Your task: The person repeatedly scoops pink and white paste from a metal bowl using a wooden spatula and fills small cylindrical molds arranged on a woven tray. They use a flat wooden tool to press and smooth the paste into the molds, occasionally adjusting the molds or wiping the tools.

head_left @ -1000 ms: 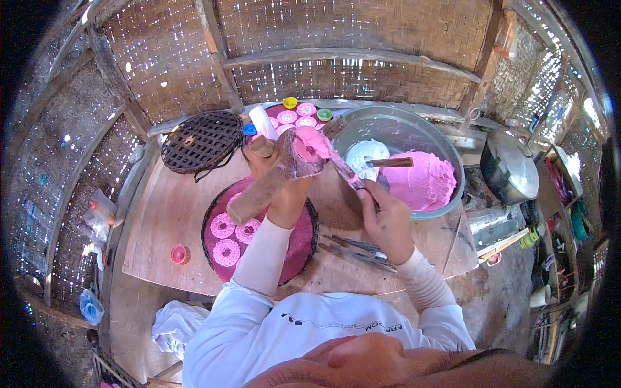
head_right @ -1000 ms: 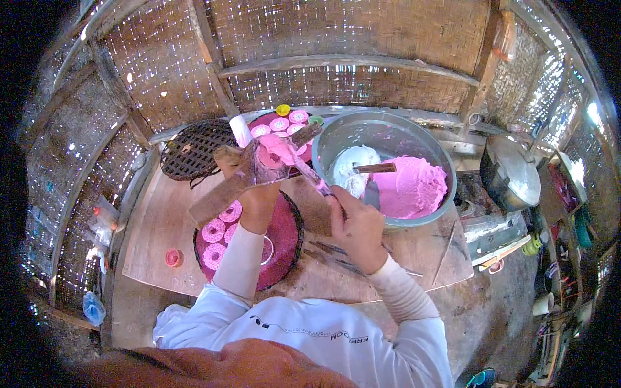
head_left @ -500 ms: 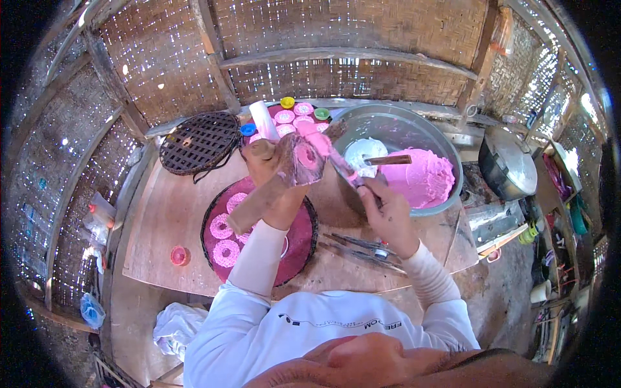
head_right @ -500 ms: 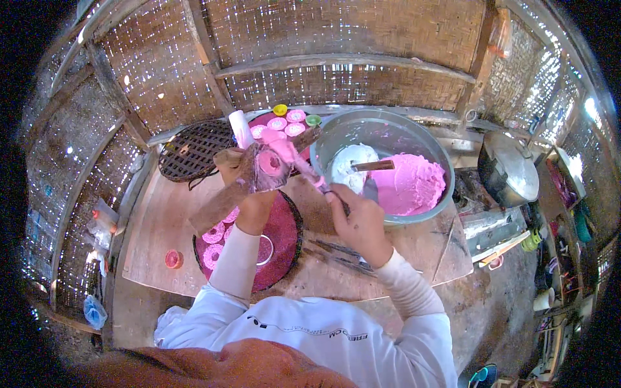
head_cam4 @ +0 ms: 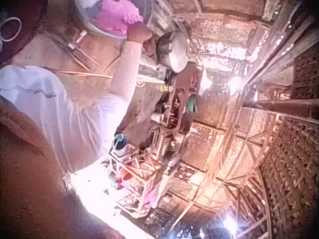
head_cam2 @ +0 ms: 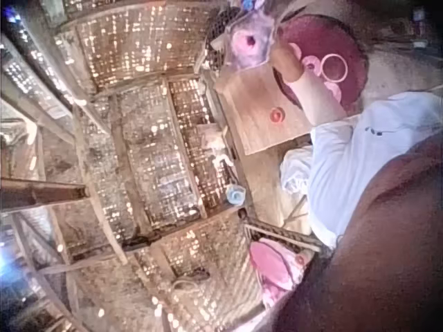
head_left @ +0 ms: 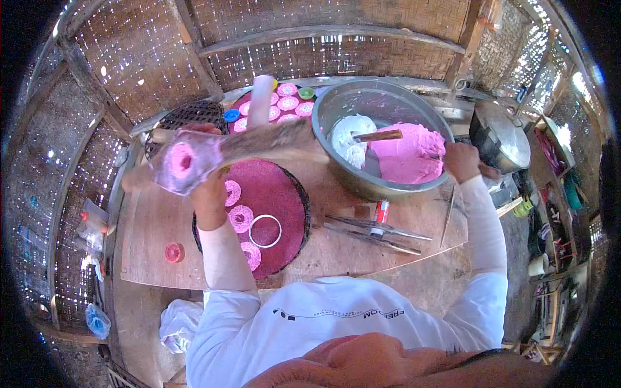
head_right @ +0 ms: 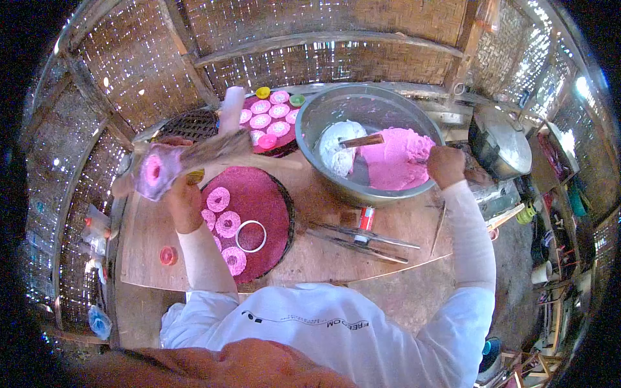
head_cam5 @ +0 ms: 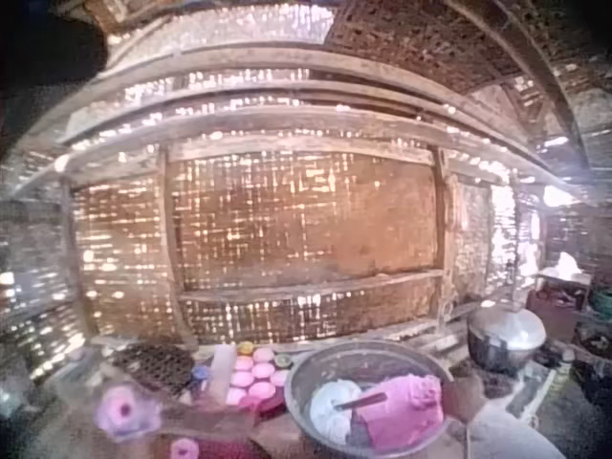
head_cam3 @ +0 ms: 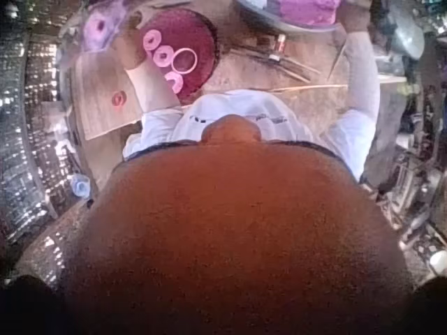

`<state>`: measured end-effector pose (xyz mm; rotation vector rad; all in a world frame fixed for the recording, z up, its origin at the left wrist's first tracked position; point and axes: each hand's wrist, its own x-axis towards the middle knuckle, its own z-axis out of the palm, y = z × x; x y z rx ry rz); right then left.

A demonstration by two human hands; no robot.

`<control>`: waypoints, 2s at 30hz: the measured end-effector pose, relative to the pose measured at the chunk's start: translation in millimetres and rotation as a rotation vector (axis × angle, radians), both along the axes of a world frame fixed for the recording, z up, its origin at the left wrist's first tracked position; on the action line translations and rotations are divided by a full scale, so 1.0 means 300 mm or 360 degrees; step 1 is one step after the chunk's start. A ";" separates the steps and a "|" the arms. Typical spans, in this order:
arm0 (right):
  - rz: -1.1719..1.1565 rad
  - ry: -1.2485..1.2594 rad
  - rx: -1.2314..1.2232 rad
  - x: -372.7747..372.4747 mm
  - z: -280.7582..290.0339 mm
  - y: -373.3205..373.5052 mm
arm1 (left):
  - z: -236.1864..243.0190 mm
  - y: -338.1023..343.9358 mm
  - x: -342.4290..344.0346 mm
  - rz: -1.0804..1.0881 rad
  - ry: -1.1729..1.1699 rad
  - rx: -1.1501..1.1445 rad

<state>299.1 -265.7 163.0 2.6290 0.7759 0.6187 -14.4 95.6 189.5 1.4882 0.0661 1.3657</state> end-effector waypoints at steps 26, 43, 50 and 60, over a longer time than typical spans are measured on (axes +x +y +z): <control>0.1062 0.3155 0.2418 -0.730 -0.014 0.565 | -0.227 0.023 -0.377 0.0312 0.0862 0.0235; 0.1923 0.2012 0.1157 -0.857 0.137 0.615 | -0.140 -0.175 -0.355 0.0276 0.1477 0.0754; 0.1692 0.2030 0.1077 -0.889 -0.033 0.570 | -0.240 -0.247 -0.310 0.0204 0.1540 0.0590; 0.0763 0.3677 0.1594 -0.797 -0.197 0.461 | -0.297 -0.189 -0.176 0.0990 0.1134 0.0871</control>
